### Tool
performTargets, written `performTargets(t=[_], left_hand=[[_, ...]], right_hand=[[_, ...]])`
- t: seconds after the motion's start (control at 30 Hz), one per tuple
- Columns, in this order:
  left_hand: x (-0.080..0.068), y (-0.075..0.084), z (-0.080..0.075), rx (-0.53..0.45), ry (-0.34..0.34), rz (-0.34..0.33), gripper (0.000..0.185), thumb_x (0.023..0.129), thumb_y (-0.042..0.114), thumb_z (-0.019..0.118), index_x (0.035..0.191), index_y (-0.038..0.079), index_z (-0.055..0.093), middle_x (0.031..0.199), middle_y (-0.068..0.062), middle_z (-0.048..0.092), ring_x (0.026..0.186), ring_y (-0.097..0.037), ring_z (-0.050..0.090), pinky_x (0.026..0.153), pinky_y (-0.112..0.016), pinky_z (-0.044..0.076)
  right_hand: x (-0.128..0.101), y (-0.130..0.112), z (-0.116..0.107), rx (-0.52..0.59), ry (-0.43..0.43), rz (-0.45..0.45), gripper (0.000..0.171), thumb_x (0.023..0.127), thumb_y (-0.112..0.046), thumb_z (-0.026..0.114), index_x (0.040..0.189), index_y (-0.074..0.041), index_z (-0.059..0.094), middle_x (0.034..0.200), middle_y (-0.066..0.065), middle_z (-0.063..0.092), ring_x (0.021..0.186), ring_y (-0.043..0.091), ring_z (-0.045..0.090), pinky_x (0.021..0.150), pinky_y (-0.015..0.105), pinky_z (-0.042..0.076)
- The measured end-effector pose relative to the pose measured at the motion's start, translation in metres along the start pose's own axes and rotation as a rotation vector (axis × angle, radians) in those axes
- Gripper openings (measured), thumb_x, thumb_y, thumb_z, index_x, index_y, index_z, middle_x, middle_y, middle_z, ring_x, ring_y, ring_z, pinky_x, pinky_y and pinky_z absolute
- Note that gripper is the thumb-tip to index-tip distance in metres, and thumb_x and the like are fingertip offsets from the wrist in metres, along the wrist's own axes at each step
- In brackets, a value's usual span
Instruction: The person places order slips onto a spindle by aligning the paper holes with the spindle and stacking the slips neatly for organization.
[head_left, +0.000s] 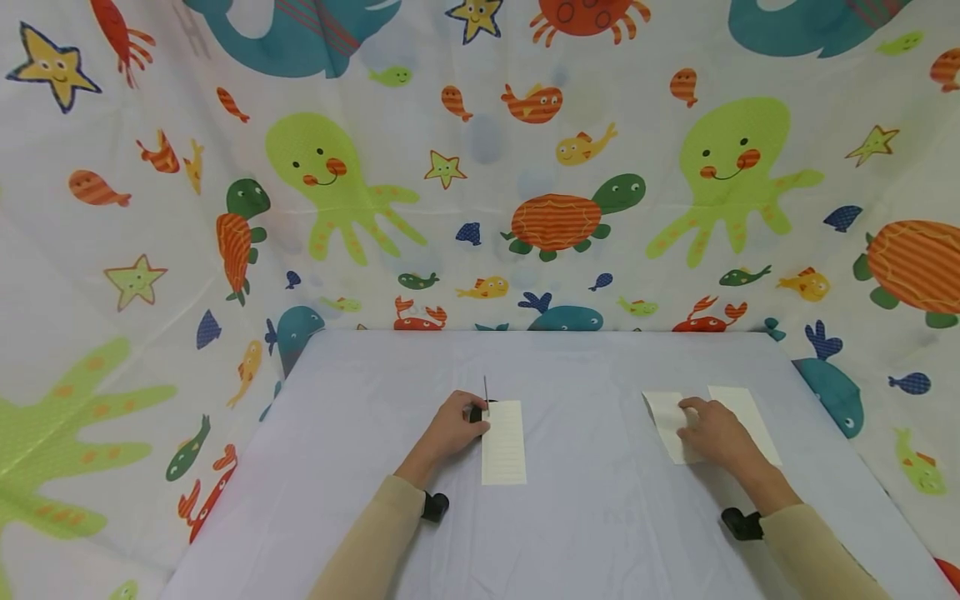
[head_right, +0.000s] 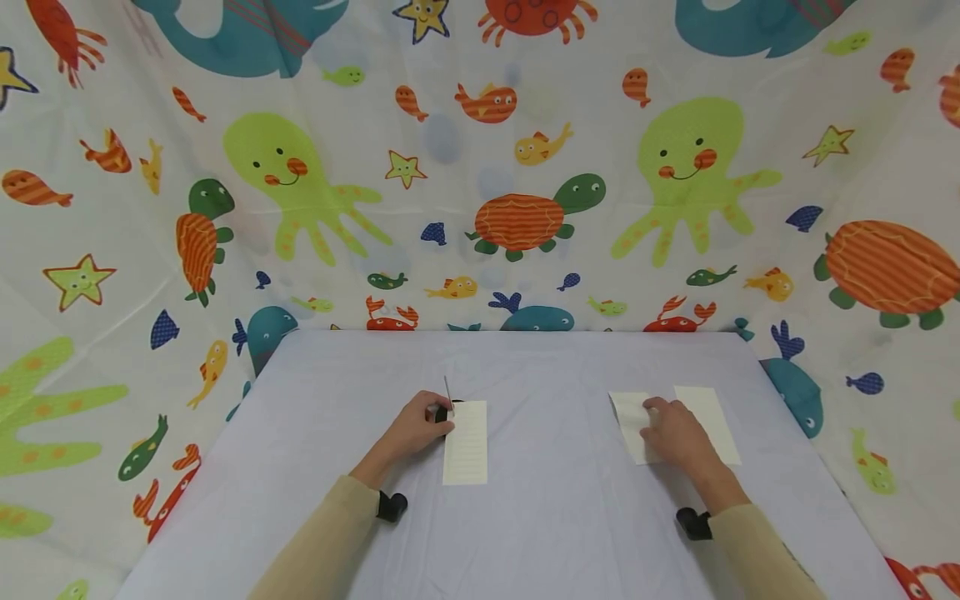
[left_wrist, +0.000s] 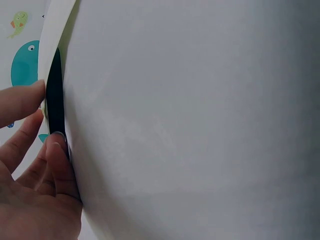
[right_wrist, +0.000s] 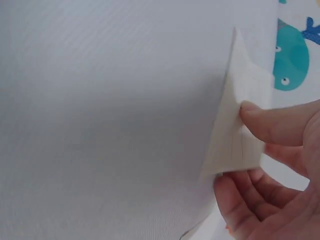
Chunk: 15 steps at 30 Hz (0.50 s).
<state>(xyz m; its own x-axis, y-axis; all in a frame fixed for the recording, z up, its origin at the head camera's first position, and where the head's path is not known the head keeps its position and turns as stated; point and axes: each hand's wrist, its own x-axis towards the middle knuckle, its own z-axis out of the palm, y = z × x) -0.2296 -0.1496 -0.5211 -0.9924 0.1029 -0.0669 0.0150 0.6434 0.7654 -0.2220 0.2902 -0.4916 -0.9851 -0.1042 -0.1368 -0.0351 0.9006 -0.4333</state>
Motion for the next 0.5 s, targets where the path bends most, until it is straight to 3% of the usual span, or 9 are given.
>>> performTargets(t=[0.13, 0.33, 0.5], left_hand=[[-0.0001, -0.0008, 0.0003, -0.003, -0.006, 0.006, 0.025, 0.089, 0.013, 0.076, 0.112, 0.009, 0.068, 0.127, -0.012, 0.056, 0.088, -0.021, 0.050, 0.077, -0.036, 0.041], [-0.0001, -0.0010, -0.0004, -0.001, -0.005, 0.012, 0.024, 0.089, 0.013, 0.076, 0.111, 0.009, 0.068, 0.127, -0.012, 0.056, 0.090, -0.022, 0.050, 0.080, -0.037, 0.041], [-0.0013, 0.0008, -0.0015, -0.008, -0.003, 0.011, 0.023, 0.089, 0.012, 0.076, 0.111, 0.009, 0.068, 0.127, -0.012, 0.056, 0.093, -0.023, 0.050, 0.082, -0.038, 0.042]], right_hand=[[0.0001, 0.0017, 0.0002, 0.130, -0.011, 0.035, 0.052, 0.093, -0.015, 0.069, 0.135, 0.010, 0.050, 0.114, 0.034, 0.058, 0.096, 0.040, 0.057, 0.081, 0.055, 0.052], [-0.0027, 0.0019, 0.0054, 0.264, 0.024, 0.058, 0.048, 0.094, -0.016, 0.068, 0.134, 0.008, 0.055, 0.130, 0.035, 0.053, 0.109, 0.044, 0.054, 0.088, 0.055, 0.048], [-0.0058, -0.0034, 0.0093, 0.352, 0.062, 0.088, 0.045, 0.095, -0.014, 0.066, 0.133, 0.010, 0.057, 0.133, 0.034, 0.053, 0.109, 0.042, 0.055, 0.091, 0.053, 0.046]])
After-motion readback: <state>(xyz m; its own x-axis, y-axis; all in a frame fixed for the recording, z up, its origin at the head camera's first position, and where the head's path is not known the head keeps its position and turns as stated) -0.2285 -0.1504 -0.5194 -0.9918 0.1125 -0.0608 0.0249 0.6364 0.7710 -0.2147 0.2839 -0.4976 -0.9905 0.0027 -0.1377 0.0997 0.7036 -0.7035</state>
